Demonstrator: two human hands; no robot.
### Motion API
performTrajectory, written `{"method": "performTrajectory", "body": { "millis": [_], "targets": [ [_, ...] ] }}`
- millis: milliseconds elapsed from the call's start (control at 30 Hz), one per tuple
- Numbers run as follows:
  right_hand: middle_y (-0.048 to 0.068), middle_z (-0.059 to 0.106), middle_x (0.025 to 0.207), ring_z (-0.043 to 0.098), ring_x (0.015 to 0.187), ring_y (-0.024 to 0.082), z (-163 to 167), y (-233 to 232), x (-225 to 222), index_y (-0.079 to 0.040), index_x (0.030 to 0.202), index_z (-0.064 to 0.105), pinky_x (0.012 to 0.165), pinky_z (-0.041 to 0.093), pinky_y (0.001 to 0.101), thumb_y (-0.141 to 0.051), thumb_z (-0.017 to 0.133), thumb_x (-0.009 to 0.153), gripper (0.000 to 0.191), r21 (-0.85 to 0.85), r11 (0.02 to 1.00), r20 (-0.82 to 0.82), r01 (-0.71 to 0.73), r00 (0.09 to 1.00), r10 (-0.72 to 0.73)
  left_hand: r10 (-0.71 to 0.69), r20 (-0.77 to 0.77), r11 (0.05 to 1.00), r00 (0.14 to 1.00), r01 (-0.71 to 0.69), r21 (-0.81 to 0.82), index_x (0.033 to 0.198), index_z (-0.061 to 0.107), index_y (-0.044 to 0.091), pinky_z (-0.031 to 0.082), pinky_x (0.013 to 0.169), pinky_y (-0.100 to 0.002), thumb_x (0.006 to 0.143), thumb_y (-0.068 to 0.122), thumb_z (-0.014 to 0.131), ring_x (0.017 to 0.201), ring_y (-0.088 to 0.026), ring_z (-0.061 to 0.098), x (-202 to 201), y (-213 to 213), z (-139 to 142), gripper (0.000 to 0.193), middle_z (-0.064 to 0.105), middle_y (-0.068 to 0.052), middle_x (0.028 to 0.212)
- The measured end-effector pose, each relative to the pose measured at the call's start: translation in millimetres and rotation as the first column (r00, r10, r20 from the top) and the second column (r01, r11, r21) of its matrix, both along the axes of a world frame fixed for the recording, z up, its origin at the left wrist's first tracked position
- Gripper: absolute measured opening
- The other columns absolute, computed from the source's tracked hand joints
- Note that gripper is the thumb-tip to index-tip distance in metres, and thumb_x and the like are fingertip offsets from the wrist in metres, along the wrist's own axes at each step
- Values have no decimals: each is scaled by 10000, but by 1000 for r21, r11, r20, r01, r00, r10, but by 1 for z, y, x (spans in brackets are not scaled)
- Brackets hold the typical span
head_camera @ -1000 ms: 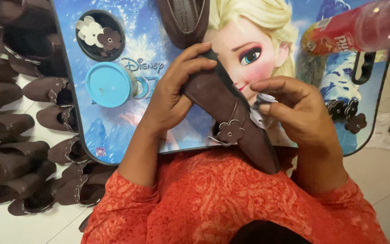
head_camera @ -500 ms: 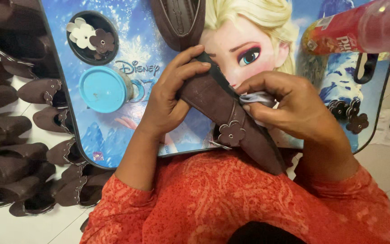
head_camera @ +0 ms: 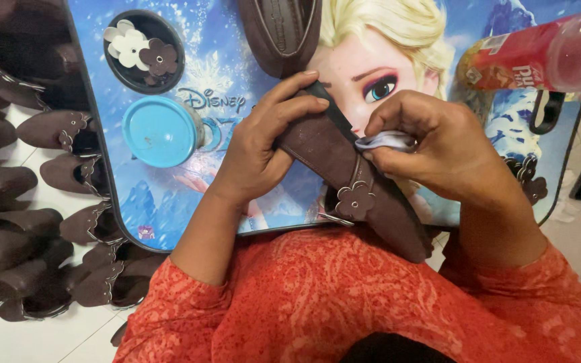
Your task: The person wipes the exterior and interior of brown flat shoes with a white cloth, handling them one at a time. They pick up shoes from the floor, wipe the upper, sides, and insole, then place them on a Frozen-themed tray before repeating the process with another shoe.
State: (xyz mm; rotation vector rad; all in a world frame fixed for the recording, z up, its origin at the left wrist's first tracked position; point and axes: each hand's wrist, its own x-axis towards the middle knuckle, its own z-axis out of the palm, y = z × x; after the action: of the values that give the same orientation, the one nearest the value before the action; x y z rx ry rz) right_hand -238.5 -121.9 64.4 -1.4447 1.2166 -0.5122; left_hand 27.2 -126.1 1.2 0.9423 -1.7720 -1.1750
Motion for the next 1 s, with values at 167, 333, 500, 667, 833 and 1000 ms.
{"method": "performTrajectory", "body": {
  "millis": [167,333,500,667,833,1000],
  "targets": [
    [25,711,1035,685,942,67,-2,0,-2,18,1063,654,792,578,221,66,731,858,224,38,999,20,15,1000,-15,-4,-1,1000,1000,4,24,1357,628,126,508,1193,-356,879,-124,611,1418,-303,604,0,1,1,540,547,-117,1562],
    [52,708,1077,678,1006,91,1,6,-9,25,1063,670,852,570,233,85,728,833,244,6,999,4,-33,999,33,-13,4,1000,1000,13,17,1362,622,125,494,1208,-365,844,-140,569,1448,-310,589,-1,0,0,584,543,-118,1561],
    [40,696,1104,674,1038,83,-1,7,-8,19,1090,658,895,566,229,92,705,846,259,49,999,108,-7,994,2,-14,12,1000,1000,14,22,1368,622,124,485,1217,-370,842,-144,541,1454,-314,583,-1,0,0,595,540,-124,1564],
    [15,693,946,641,801,55,-8,2,0,17,1093,662,652,514,190,82,731,851,260,-12,1000,-45,25,999,-25,-12,26,1000,1000,12,16,1363,622,127,492,1211,-366,842,-134,554,1446,-312,591,-1,1,1,587,544,-123,1562],
    [30,699,984,673,878,58,-16,-1,0,11,1112,636,733,536,189,70,724,907,231,51,993,173,111,978,-118,-6,28,1000,1000,6,-6,1367,619,127,484,1220,-374,846,-137,555,1423,-313,582,-1,1,1,587,536,-123,1570],
    [34,697,1068,696,986,80,-14,4,-21,-5,1150,630,877,579,217,79,710,920,257,136,971,298,195,927,-228,-3,26,1000,1000,3,6,1368,619,125,485,1218,-373,834,-140,555,1452,-324,582,-1,2,0,599,537,-124,1566]
  ]
}}
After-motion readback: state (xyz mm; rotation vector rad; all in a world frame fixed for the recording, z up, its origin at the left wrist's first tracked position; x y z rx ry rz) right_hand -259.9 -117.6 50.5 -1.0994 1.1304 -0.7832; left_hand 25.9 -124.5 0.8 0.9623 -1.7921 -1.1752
